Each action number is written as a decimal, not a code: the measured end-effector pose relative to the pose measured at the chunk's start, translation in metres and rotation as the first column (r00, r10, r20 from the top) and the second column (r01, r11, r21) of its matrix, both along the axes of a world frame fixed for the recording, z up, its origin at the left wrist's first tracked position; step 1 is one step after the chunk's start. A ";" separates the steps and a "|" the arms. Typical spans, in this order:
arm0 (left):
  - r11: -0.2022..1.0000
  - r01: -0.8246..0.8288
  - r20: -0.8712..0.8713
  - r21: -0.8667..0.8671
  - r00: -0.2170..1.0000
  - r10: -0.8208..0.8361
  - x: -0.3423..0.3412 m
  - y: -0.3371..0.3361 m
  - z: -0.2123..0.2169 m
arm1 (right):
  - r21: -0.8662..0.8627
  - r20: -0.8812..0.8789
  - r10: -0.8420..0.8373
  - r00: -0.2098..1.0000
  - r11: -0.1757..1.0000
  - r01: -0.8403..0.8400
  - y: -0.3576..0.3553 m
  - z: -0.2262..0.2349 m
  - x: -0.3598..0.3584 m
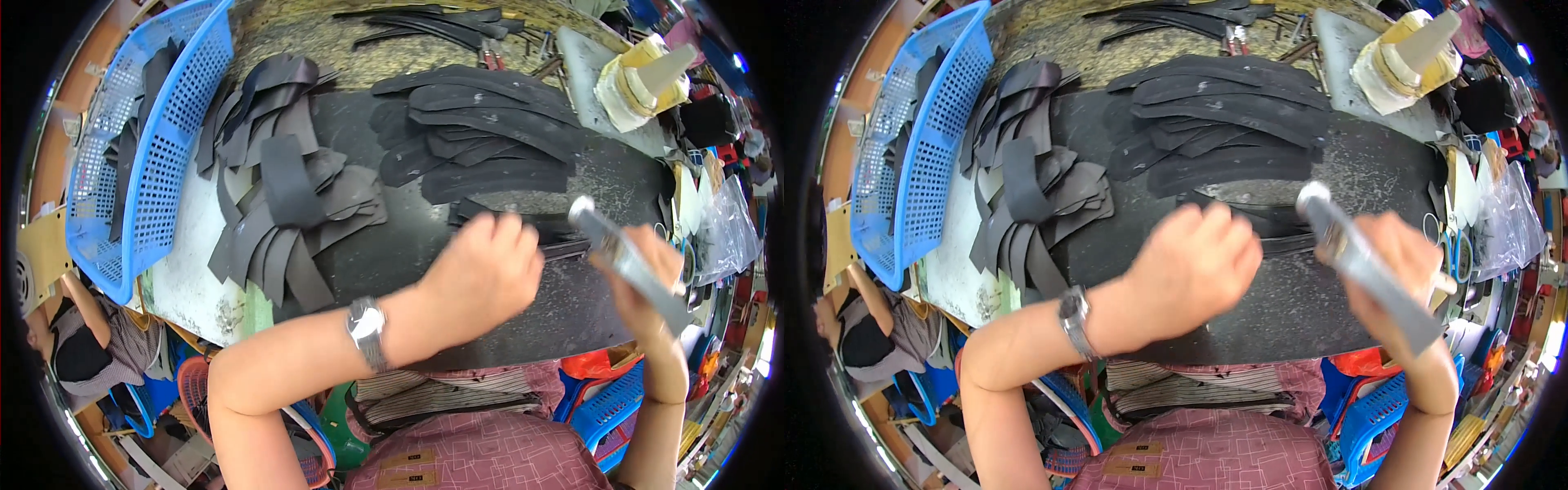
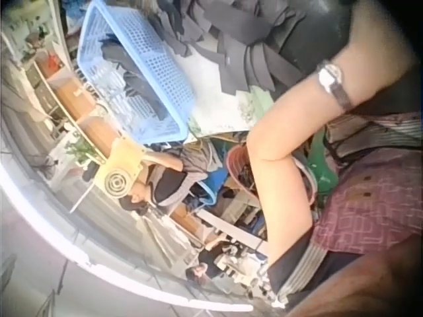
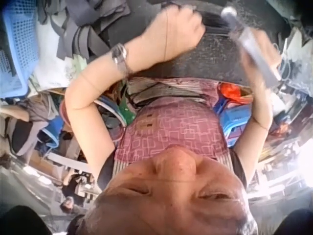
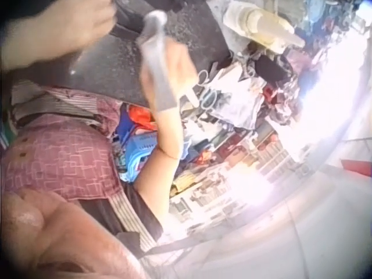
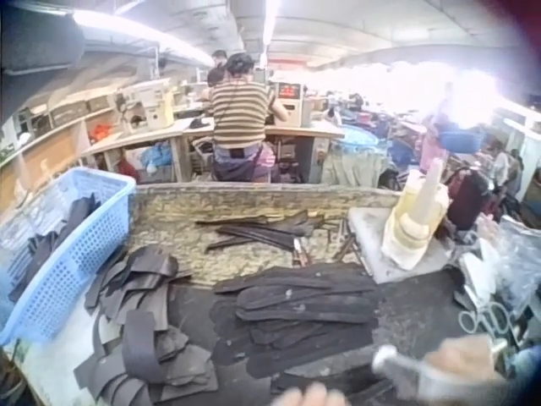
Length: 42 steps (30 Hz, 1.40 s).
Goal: Hammering and flattening material strips for shoe manufacturing on a workbench.
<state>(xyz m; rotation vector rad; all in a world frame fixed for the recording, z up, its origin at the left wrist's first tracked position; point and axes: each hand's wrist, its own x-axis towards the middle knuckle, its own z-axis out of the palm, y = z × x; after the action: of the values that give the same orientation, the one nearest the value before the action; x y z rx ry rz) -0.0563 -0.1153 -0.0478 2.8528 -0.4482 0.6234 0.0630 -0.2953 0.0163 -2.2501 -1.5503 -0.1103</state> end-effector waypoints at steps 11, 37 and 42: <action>0.940 -0.215 -0.005 -0.266 0.975 0.221 0.118 0.085 0.049 | -0.050 0.094 -0.225 0.970 0.972 0.231 0.080 -0.019 0.098; 0.829 0.068 -0.360 -0.554 0.879 -0.312 -0.007 -0.064 -0.010 | -0.223 -0.447 0.113 0.887 0.947 -0.233 -0.106 -0.013 -0.016; 0.806 0.076 -0.361 -0.588 0.866 -0.345 0.004 -0.068 -0.012 | -0.250 -0.319 0.117 0.940 0.947 -0.203 -0.109 -0.026 -0.034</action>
<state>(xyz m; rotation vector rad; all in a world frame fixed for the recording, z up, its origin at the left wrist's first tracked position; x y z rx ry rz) -0.0524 -0.1832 -0.0596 2.2272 -0.4160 0.0095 0.0286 -0.4046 -0.0092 -2.1994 -1.6541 0.5079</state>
